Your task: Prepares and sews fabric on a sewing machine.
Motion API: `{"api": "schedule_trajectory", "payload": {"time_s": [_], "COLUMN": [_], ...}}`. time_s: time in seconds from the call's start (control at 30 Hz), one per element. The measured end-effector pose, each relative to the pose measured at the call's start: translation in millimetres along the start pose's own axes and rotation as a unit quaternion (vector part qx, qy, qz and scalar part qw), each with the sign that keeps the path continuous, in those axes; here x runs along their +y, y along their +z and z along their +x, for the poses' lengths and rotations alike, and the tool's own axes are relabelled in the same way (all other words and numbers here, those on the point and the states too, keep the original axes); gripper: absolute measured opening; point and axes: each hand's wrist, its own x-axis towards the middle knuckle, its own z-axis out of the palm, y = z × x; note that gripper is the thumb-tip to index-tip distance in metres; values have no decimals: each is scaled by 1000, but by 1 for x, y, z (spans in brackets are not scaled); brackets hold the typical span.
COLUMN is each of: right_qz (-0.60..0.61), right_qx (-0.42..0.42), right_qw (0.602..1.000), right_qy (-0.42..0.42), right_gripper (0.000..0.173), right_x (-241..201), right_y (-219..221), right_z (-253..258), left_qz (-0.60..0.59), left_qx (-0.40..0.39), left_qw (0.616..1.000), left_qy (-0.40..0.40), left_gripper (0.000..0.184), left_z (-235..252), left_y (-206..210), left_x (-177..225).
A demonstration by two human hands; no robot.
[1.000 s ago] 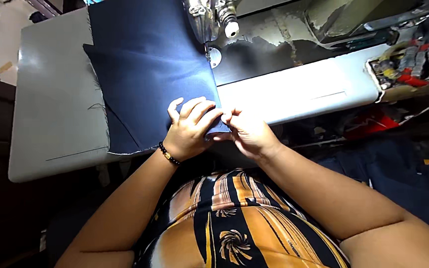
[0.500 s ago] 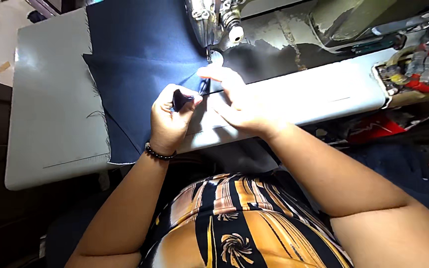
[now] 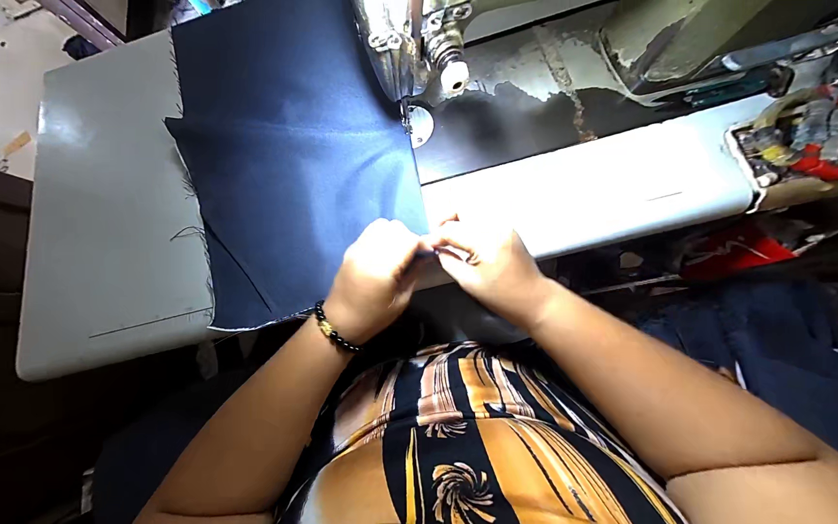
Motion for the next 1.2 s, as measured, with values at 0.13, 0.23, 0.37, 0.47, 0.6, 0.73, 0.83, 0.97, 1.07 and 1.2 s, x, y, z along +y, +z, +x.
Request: {"api": "schedule_trajectory", "payload": {"time_s": [0.13, 0.23, 0.37, 0.47, 0.6, 0.73, 0.83, 0.97, 1.07, 1.2], "right_qz": [-69, -80, -94, -83, -85, -88, -84, -95, -93, -88], "right_qx": [12, 28, 29, 26, 39, 37, 23, 25, 20, 18], "right_qw": [997, 996, 993, 993, 990, 989, 989, 988, 989, 990], "right_qy": [8, -42, -71, -84, -102, -114, -118, -117, -116, -111], "right_gripper": [18, 22, 25, 25, 24, 23, 23, 22, 22, 23], "right_x": [8, 18, 20, 20, 19, 19, 19, 20, 20, 21], "right_y": [10, 13, 14, 13, 11, 12, 11, 11, 11, 11], "right_z": [-26, -29, -31, -31, -29, -30, -30, -30, -30, -31], "left_qz": [-65, -105, 64, 58, 32, 30, 33, 46, 62, 113], "left_qx": [-17, 27, -86, -131, -97, -123, -134, -149, -176, -217], "left_qw": [993, 970, 976, 975, 980, 976, 976, 974, 967, 956], "left_qy": [-93, -219, -188, -170, -171, -175, -170, -165, -174, -160], "left_gripper": [26, 25, 52, 48, 47, 48, 48, 51, 52, 49], "left_z": [8, 35, 44, 45, 50, 50, 50, 51, 52, 40], "left_y": [3, -5, 5, 1, 1, 8, 9, 9, 6, -2], "left_x": [12, 5, -60, -61, -54, -56, -58, -56, -50, -21]}}
